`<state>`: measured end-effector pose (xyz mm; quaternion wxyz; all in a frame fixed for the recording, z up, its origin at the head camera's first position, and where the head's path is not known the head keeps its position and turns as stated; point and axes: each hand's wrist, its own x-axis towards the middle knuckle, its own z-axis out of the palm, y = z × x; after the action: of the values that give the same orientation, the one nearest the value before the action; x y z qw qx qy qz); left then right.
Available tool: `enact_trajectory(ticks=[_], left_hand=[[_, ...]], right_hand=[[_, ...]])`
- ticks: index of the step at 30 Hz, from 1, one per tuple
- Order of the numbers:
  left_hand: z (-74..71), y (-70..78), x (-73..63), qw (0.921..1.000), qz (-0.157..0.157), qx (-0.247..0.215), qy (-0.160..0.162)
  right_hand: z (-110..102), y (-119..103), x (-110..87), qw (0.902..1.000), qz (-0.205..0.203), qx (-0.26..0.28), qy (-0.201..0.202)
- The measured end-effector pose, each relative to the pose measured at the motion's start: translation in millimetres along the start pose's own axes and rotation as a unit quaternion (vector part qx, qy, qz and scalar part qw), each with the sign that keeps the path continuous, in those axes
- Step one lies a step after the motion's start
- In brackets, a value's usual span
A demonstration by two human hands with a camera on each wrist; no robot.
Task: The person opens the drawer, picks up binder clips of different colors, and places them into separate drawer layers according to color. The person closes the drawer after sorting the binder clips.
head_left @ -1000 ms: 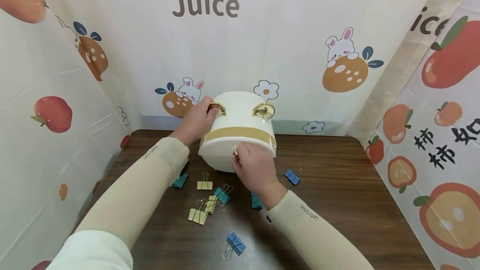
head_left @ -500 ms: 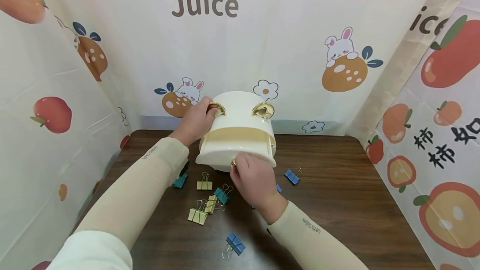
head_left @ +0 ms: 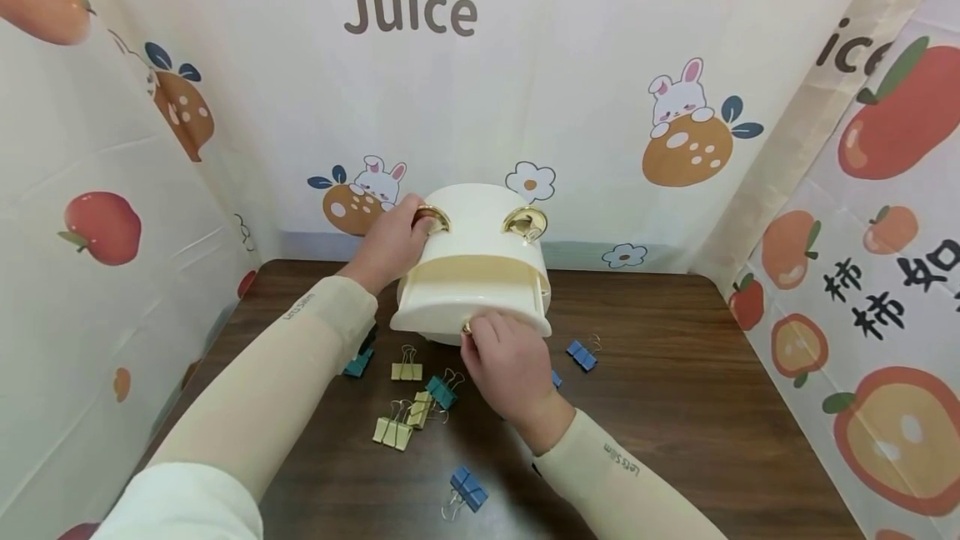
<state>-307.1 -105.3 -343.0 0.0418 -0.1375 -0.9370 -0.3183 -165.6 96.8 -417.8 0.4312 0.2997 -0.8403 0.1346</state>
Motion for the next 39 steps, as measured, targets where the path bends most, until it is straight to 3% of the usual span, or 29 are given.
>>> enact_trajectory(ticks=[10,21,32,39], left_hand=[[2.0,-2.0,0.4,0.9999,0.008,-0.002,0.008],[1.9,-1.3,0.2,0.9999,0.007,-0.002,0.009],[1.3,-4.9,0.0,0.9999,0.009,-0.006,0.009],[1.0,-3.7,0.6,1.0000,0.008,-0.003,0.004]], right_hand=[[0,-1,0.3,1.0000,0.002,0.004,0.005],[-15,-5,0.1,0.9993,0.016,0.026,0.020],[-30,-13,-16.5,0.9939,0.087,0.065,0.019],[-52,8,-23.6,0.9920,0.117,0.049,0.006]])
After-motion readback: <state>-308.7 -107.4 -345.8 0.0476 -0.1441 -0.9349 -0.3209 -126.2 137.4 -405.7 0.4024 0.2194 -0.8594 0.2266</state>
